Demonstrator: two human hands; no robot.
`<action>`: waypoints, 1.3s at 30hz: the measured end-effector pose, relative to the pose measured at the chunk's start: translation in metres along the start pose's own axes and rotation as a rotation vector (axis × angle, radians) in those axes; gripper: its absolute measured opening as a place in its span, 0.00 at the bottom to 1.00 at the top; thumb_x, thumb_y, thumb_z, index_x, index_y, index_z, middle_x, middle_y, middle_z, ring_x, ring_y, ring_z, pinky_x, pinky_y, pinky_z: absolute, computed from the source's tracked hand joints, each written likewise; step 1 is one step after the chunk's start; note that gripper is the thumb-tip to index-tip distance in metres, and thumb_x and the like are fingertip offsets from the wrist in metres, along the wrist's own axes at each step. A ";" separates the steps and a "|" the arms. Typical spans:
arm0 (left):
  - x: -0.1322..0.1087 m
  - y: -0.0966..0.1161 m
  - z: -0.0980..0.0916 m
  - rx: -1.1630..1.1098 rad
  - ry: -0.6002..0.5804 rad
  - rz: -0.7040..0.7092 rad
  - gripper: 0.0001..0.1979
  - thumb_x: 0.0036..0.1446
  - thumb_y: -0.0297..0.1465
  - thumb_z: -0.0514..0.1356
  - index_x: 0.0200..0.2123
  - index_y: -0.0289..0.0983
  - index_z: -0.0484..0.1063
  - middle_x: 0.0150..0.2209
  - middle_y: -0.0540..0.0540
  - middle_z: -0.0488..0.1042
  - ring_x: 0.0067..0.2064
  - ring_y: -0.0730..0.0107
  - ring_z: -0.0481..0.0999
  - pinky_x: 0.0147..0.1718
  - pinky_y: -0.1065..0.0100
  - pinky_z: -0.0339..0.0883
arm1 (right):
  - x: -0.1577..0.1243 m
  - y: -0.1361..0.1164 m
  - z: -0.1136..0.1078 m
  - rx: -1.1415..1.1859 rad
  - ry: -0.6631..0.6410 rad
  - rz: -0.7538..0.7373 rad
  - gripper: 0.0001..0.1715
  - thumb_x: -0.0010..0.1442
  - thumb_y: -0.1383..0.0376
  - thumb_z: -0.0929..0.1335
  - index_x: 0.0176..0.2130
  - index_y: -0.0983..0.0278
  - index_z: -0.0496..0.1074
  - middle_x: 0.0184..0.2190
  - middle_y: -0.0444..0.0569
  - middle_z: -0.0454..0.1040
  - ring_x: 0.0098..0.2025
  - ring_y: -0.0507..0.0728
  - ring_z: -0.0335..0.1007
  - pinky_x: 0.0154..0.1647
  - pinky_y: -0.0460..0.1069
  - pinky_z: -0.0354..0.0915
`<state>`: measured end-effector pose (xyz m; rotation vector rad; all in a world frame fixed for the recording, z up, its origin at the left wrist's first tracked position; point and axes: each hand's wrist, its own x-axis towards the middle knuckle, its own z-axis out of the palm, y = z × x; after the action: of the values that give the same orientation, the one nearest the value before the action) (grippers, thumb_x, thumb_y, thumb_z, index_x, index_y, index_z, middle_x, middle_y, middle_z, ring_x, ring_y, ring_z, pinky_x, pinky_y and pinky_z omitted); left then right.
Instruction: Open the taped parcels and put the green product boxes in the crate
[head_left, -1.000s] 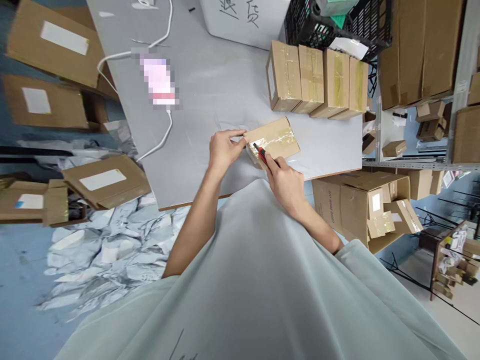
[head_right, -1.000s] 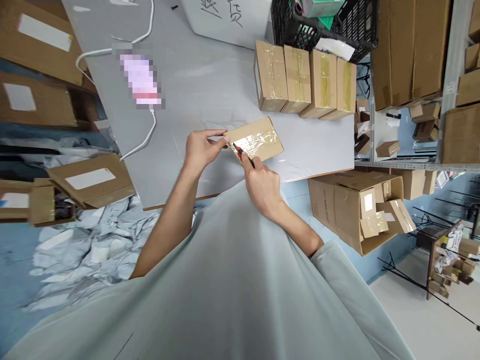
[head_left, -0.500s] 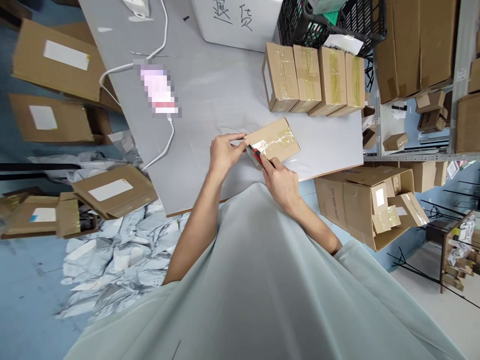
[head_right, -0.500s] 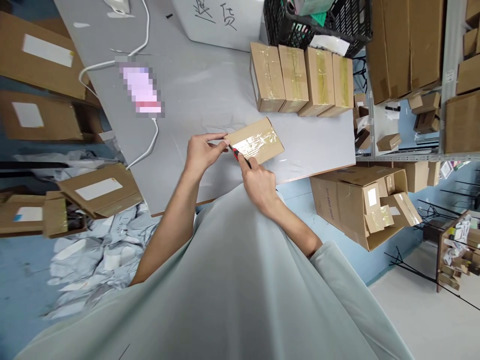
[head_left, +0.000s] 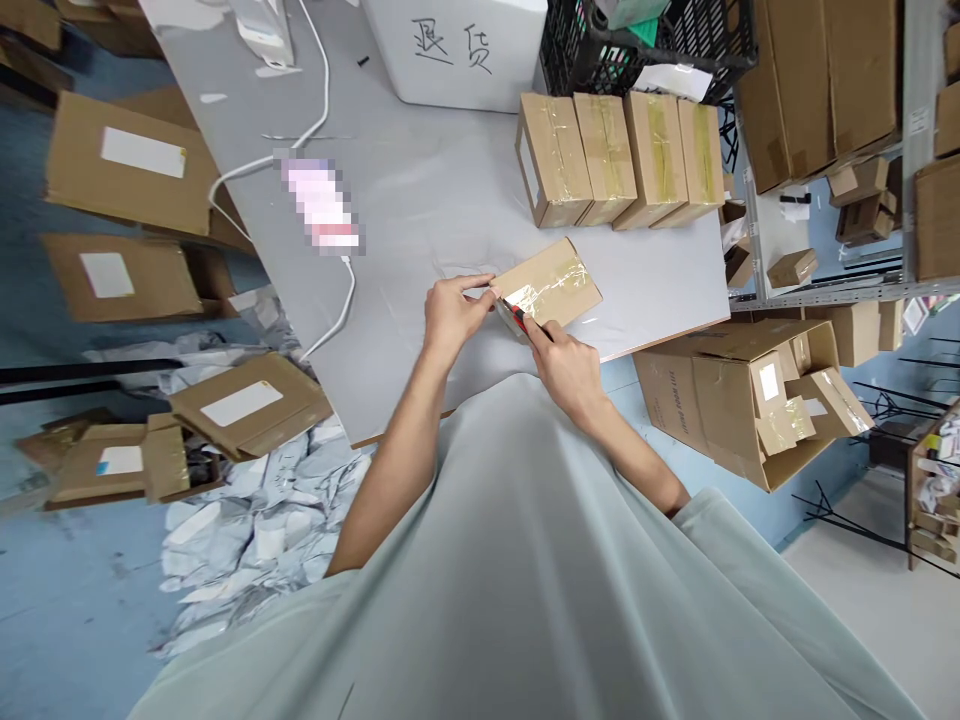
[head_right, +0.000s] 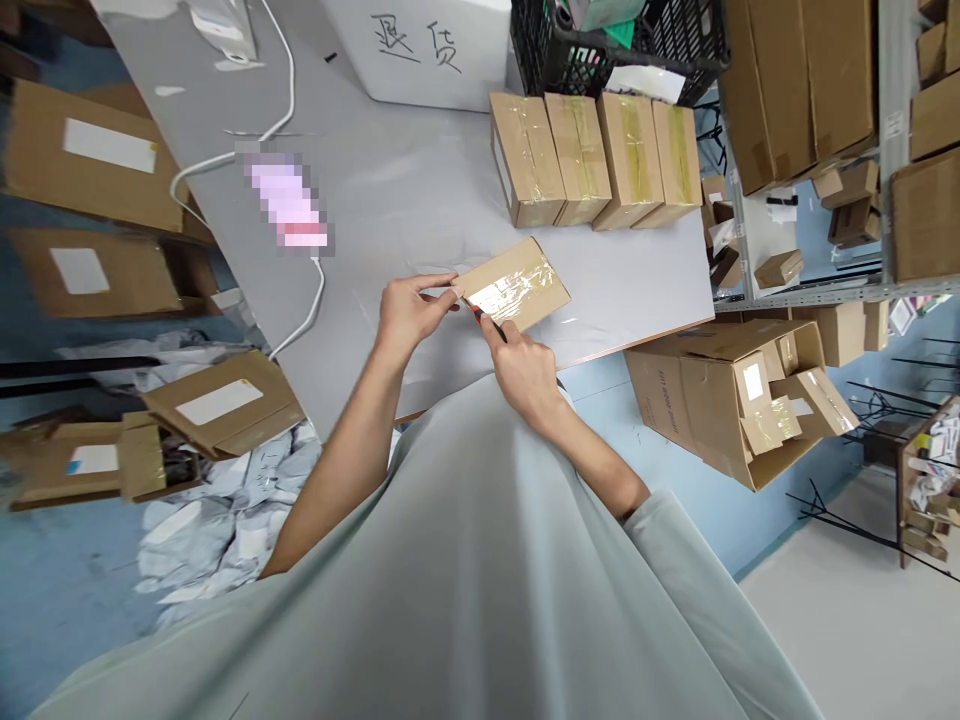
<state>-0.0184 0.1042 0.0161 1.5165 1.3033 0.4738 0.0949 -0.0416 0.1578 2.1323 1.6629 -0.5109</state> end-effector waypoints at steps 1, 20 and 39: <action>0.000 0.000 0.000 0.001 0.001 0.003 0.19 0.64 0.35 0.69 0.57 0.40 0.89 0.54 0.43 0.89 0.44 0.56 0.91 0.56 0.58 0.81 | 0.000 0.000 0.000 -0.007 0.003 -0.006 0.38 0.82 0.69 0.55 0.84 0.56 0.55 0.68 0.60 0.74 0.52 0.59 0.83 0.48 0.47 0.75; -0.022 0.013 0.023 0.060 0.116 -0.056 0.19 0.64 0.35 0.69 0.57 0.41 0.88 0.55 0.44 0.89 0.48 0.55 0.90 0.60 0.57 0.78 | -0.012 0.004 -0.033 -0.069 -0.014 -0.082 0.27 0.81 0.73 0.58 0.71 0.64 0.71 0.56 0.64 0.81 0.50 0.60 0.87 0.46 0.49 0.77; -0.037 0.022 0.060 0.029 0.394 -0.189 0.26 0.67 0.41 0.67 0.64 0.37 0.83 0.62 0.37 0.85 0.54 0.52 0.89 0.60 0.55 0.80 | 0.001 0.065 0.002 0.000 0.028 -0.408 0.34 0.78 0.75 0.59 0.78 0.72 0.64 0.57 0.70 0.81 0.52 0.61 0.86 0.46 0.49 0.81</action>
<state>0.0283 0.0474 0.0233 1.3474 1.7462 0.6553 0.1586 -0.0558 0.1606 1.8061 2.1247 -0.5960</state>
